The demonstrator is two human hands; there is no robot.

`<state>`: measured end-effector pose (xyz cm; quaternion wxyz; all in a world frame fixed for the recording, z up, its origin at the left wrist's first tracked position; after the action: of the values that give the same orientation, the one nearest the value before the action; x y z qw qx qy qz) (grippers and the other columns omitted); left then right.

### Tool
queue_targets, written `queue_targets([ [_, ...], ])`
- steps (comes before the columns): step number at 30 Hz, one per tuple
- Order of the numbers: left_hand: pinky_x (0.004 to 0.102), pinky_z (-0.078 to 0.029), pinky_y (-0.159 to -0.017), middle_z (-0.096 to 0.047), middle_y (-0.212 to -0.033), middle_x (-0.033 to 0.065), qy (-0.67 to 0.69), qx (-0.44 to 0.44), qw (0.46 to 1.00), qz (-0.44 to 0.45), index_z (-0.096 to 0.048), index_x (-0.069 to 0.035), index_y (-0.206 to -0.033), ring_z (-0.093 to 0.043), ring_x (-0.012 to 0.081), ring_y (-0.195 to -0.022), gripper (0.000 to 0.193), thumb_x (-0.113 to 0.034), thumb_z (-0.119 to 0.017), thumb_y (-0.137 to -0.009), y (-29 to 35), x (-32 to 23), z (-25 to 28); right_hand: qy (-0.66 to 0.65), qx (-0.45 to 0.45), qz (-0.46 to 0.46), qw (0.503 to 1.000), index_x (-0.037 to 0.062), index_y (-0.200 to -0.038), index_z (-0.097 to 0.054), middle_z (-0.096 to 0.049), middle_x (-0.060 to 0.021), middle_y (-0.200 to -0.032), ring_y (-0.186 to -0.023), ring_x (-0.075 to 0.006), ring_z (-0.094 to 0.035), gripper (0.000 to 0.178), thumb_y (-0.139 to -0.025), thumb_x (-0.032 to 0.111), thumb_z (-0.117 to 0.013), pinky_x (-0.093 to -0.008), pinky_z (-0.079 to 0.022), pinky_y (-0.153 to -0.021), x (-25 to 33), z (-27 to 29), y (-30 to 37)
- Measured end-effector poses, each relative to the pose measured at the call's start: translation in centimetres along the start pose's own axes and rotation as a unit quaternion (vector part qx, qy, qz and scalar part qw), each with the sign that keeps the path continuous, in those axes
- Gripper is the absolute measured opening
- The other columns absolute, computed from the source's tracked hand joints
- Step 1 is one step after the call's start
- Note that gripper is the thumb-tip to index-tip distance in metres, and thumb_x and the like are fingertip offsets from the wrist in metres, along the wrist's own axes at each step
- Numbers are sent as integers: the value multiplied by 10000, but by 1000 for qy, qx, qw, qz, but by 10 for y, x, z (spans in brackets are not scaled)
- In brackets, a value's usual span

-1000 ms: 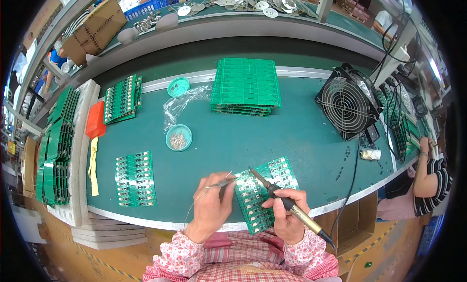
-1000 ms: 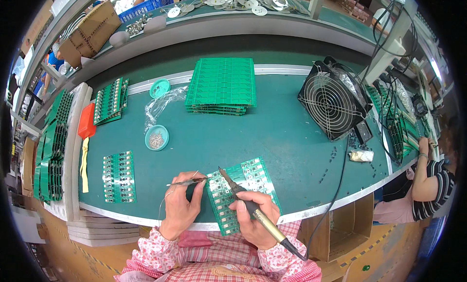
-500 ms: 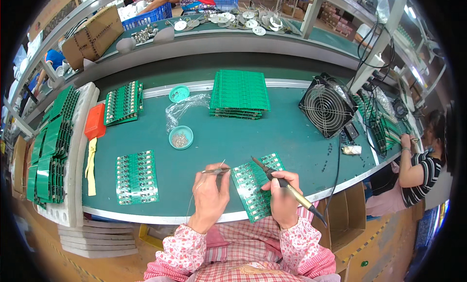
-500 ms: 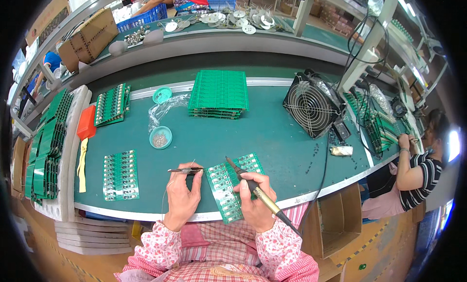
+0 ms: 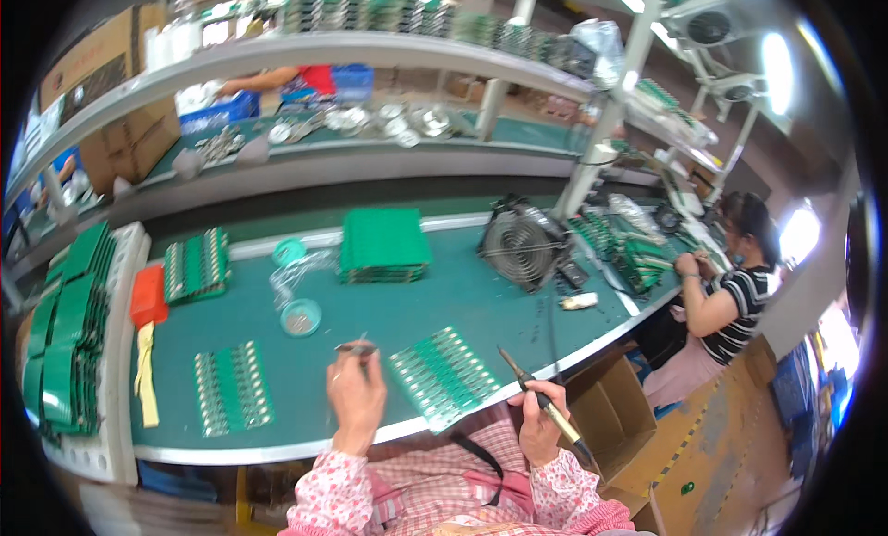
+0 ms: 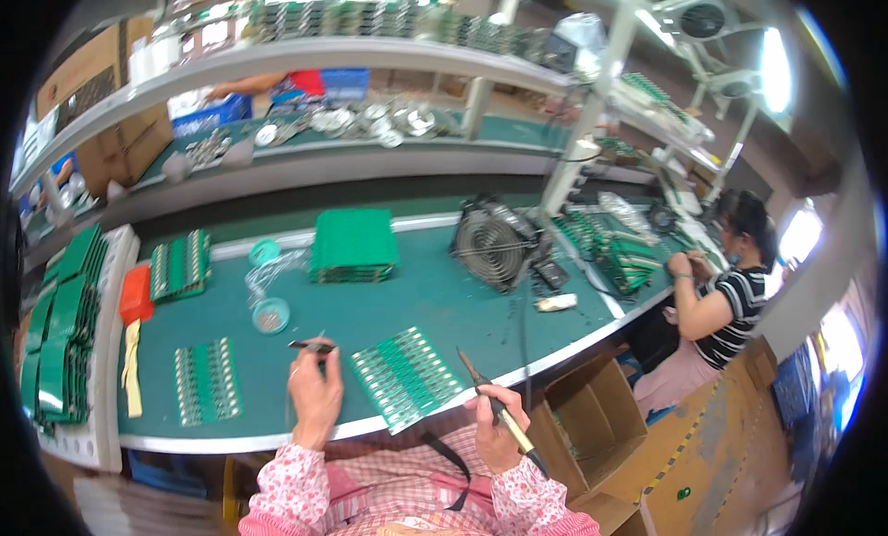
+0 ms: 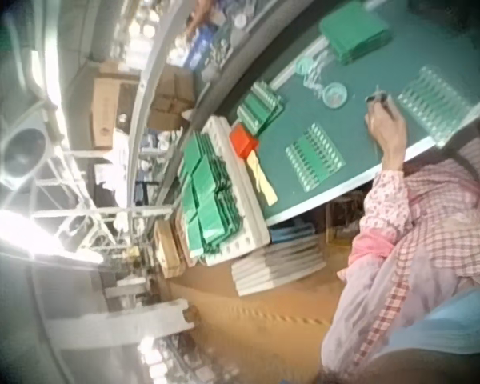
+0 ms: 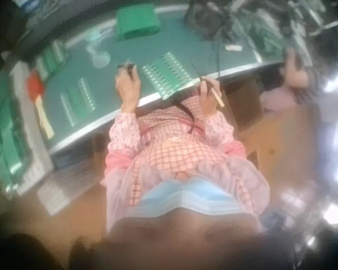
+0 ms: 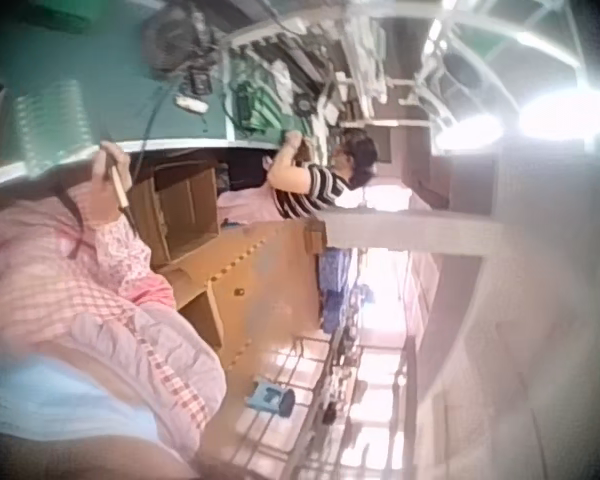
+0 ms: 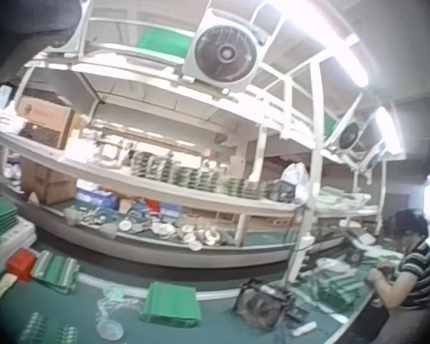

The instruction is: The person solders electronic components onto circuit boards using a soldering iron, solder wire, and tweezers.

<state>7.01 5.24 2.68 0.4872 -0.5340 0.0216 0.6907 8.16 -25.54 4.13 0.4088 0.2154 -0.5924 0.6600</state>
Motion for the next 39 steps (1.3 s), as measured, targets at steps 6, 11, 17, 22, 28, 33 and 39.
queue_targets([
  [6,440,-453,-860,-656,-1020,137,-1,-34,999,20,-627,-15,-1075,-626,320,-945,159,-106,-625,-945,2,9,14,44,-96,-32,994,-3,-1139,-679,-721,-122,-948,-849,-182,-730,207,-989,104,-583,-289,-571,-764,-19,69,-58],
  [11,451,-430,-879,-612,-1033,165,-86,-41,995,-15,-604,2,-1068,-597,359,-956,156,-56,-601,-924,2,3,26,100,-107,-35,989,45,-1114,-707,-727,-116,-956,-855,-184,-713,200,-982,154,-603,-308,-539,-781,-60,98,-133],
  [17,468,-404,-792,-570,-958,178,-349,129,924,-93,-553,3,-972,-574,375,-891,155,-46,-630,-846,-15,-9,29,153,-65,116,979,44,-1051,-710,-720,-139,-984,-894,-299,-698,148,-933,81,-630,-366,-537,-804,-86,70,-214],
  [22,458,-414,-802,-604,-984,155,-440,235,865,-50,-577,-29,-957,-604,331,-930,168,-110,-663,-838,-26,-2,5,179,-30,24,983,46,-1097,-726,-732,-149,-1038,-980,-300,-707,211,-925,152,-664,-372,-533,-870,-159,56,-236],
  [28,450,-412,-809,-605,-949,136,-423,88,900,-50,-583,-30,-954,-585,332,-889,186,-118,-700,-840,-17,-23,21,-11,-64,-118,991,7,-1181,-657,-686,-98,-1031,-951,-170,-657,250,-1029,177,-555,-298,-516,-847,-148,75,-181],
  [33,441,-402,-778,-586,-897,122,-310,-4,949,-59,-572,-55,-886,-550,318,-827,196,-148,-738,-836,31,-46,28,-11,-128,-110,986,35,-1084,-673,-642,-88,-923,-812,-173,-621,163,-970,146,-638,-294,-503,-737,-123,94,-108],
  [39,405,-414,-749,-564,-812,67,-198,102,961,-165,-544,-89,-809,-569,247,-756,221,-143,-758,-799,79,-94,-8,88,250,143,954,58,-1129,-705,-673,-182,-960,-831,-317,-653,250,-903,163,-690,-394,-524,-737,14,-10,-41],
])
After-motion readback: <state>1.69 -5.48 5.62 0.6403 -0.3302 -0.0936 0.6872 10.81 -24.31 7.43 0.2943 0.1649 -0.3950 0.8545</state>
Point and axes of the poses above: each hand's wrist, its own y-axis away from the middle knuckle, its own z-axis out of the back of the hand, x = y × z, the point moved 8 cm from there along -y, towards the middle knuckle
